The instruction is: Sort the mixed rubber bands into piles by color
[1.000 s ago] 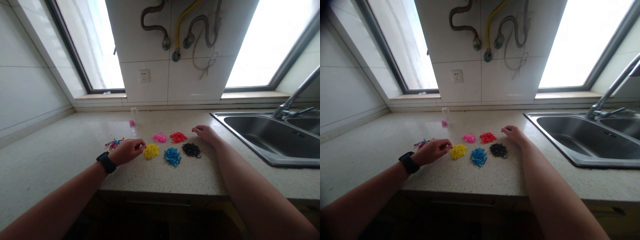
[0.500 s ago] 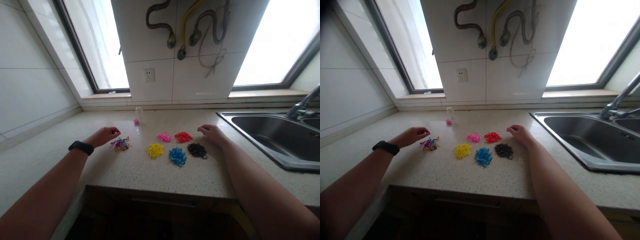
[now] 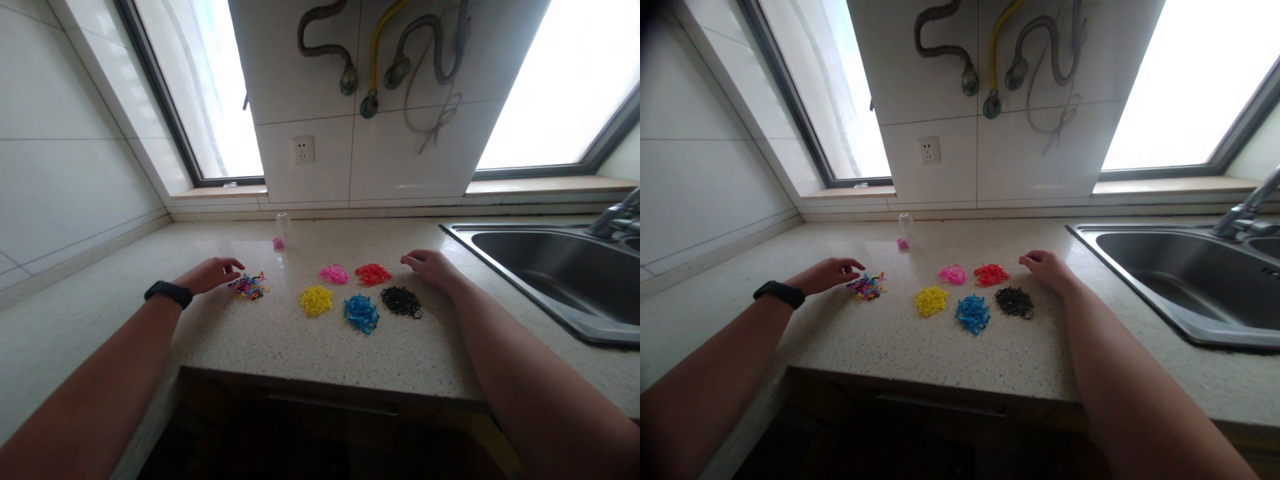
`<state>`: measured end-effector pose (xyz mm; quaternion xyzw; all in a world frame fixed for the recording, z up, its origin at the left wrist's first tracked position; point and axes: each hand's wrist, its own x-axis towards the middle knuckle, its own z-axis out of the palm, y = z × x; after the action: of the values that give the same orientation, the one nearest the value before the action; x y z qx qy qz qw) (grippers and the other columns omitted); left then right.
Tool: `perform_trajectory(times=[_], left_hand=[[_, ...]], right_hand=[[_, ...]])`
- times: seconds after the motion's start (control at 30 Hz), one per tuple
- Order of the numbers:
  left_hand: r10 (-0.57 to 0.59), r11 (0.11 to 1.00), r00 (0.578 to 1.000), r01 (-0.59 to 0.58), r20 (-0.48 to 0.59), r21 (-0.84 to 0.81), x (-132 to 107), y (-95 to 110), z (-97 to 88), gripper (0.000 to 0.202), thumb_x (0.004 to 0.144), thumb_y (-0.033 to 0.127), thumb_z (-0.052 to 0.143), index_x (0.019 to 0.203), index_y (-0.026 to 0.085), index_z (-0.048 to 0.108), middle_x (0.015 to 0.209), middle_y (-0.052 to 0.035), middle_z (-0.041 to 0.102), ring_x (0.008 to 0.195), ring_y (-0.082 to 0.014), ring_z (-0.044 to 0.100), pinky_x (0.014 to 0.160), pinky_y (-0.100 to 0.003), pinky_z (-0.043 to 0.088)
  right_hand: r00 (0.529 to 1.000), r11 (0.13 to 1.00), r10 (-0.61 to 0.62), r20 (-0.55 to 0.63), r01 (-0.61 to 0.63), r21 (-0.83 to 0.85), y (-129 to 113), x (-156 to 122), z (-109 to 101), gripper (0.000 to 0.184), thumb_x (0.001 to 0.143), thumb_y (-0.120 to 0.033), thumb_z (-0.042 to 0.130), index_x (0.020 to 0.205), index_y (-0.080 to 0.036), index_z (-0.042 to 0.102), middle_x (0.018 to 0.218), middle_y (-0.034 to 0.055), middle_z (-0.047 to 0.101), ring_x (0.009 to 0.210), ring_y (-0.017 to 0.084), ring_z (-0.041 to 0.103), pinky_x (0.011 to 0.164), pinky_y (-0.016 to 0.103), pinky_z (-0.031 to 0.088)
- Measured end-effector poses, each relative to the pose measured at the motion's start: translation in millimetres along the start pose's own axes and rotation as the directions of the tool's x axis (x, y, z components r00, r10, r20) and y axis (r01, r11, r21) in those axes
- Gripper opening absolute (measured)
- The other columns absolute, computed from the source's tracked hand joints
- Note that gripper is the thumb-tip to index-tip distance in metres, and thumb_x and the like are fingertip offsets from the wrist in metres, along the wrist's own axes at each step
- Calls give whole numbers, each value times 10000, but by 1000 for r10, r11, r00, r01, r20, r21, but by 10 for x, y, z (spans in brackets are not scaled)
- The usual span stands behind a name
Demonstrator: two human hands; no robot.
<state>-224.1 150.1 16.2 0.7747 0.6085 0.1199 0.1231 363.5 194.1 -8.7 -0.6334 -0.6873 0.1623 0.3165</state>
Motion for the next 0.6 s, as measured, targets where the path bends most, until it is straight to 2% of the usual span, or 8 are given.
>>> perform_trajectory(times=[0.13,0.27,0.6], left_hand=[[-20,1000,1000,19,7,25,12,6,39,514,840,551,540,1225,252,703,845,-30,716,705,-182,628,689,-273,429],[-51,998,998,50,28,40,16,10,68,466,845,541,533,1169,274,735,767,-15,708,636,-179,622,647,-274,420],[-36,999,999,36,-1,33,23,32,79,419,825,564,552,1009,249,758,794,-25,715,677,-183,620,657,-272,423]], right_hand=[[1000,1000,-1,-5,0,-18,17,18,12,360,792,-481,592,853,-183,785,661,43,680,597,168,552,566,295,393],[1000,999,12,16,-12,-30,-25,0,3,351,807,-469,584,855,-181,780,664,42,672,609,171,559,587,301,402],[1000,1000,-5,-5,5,-30,-22,3,8,344,791,-475,598,832,-185,781,668,45,688,611,176,572,588,303,412]])
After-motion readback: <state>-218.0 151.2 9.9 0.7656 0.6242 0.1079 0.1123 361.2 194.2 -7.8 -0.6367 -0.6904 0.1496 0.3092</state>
